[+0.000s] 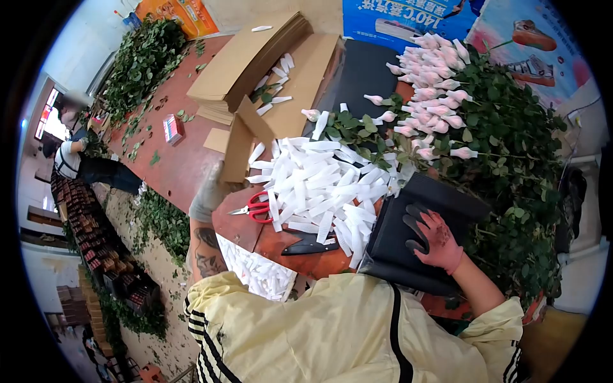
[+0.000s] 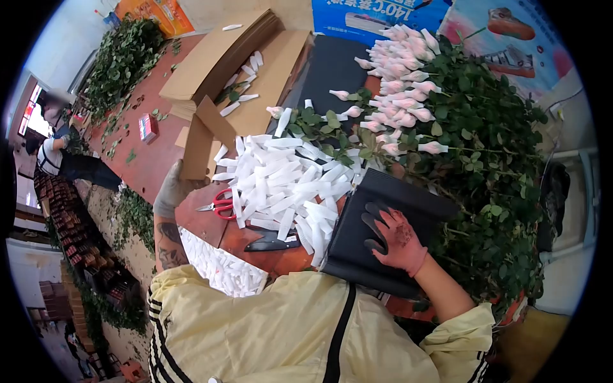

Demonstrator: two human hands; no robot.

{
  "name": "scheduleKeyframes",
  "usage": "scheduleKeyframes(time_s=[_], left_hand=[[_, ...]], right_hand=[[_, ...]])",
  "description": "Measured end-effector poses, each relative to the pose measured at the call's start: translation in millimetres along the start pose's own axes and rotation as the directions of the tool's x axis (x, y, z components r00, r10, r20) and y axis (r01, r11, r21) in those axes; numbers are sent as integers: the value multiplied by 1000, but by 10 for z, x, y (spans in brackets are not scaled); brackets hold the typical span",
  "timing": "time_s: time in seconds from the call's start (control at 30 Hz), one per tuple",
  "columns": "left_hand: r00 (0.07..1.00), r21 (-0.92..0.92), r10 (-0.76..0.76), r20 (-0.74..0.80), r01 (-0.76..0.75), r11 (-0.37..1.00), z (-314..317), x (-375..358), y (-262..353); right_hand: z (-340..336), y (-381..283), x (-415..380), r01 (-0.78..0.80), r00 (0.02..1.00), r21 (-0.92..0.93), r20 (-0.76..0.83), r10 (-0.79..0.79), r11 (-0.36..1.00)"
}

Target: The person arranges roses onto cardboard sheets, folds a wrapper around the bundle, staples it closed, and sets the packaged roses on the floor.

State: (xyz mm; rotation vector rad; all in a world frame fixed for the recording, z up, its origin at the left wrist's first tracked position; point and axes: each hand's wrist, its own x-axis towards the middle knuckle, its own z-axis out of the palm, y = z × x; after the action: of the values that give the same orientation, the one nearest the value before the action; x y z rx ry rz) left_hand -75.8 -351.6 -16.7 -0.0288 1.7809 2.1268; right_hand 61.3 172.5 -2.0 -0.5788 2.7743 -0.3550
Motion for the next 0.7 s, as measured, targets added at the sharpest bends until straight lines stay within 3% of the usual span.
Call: scheduleKeyframes(time_s=[0.03,0.1,0.17,0.27,0.3,0.4,0.43,0.47,0.5,0.57,0.63,0.67,0.7], left_hand=[[977,-27,53,206,-48,998,167,-42,64],[982,56,56,180,-67,996,664,-171,268],[939,367,42,341,-174,914,1115,-250,438],[840,355,-91,535,-125,927,1782,-403,484],[800,344,-61,596,-186,920,1942,-430,453],[755,454,-132,642,-235,860,2273,-441,468],[714,456,-105,692,-320,831,2336,-422,463],[673,454,-82,735,-400,796,2383,-414,462],[673,456,-81,735,-403,794,2421,-422,462],[771,574,-100,629,-374,728,2469,-460,456],[761,568,-84,643,-400,719,2513,-457,440],[747,555,-66,662,-429,712,2529,-452,430],[746,557,-71,662,-426,713,2536,-450,424]], right_hand=[[-19,-17,9,38,998,2,-48,-38,999],[-19,-26,-14,34,994,-5,-101,-34,999],[0,34,-52,79,978,252,-206,-27,965],[-103,69,-21,74,993,552,-119,-9,830],[-13,169,-31,43,993,558,-117,27,829],[-14,266,-23,82,996,619,-21,-88,781],[80,352,-3,78,997,618,-27,-78,782],[124,369,79,179,982,673,-74,-175,717],[119,415,68,168,979,729,-45,-198,664],[-25,427,84,155,974,780,-18,-226,606],[-166,407,180,69,927,894,106,-360,442],[-156,412,187,68,927,897,105,-360,437],[-146,416,184,50,926,947,75,-371,318]])
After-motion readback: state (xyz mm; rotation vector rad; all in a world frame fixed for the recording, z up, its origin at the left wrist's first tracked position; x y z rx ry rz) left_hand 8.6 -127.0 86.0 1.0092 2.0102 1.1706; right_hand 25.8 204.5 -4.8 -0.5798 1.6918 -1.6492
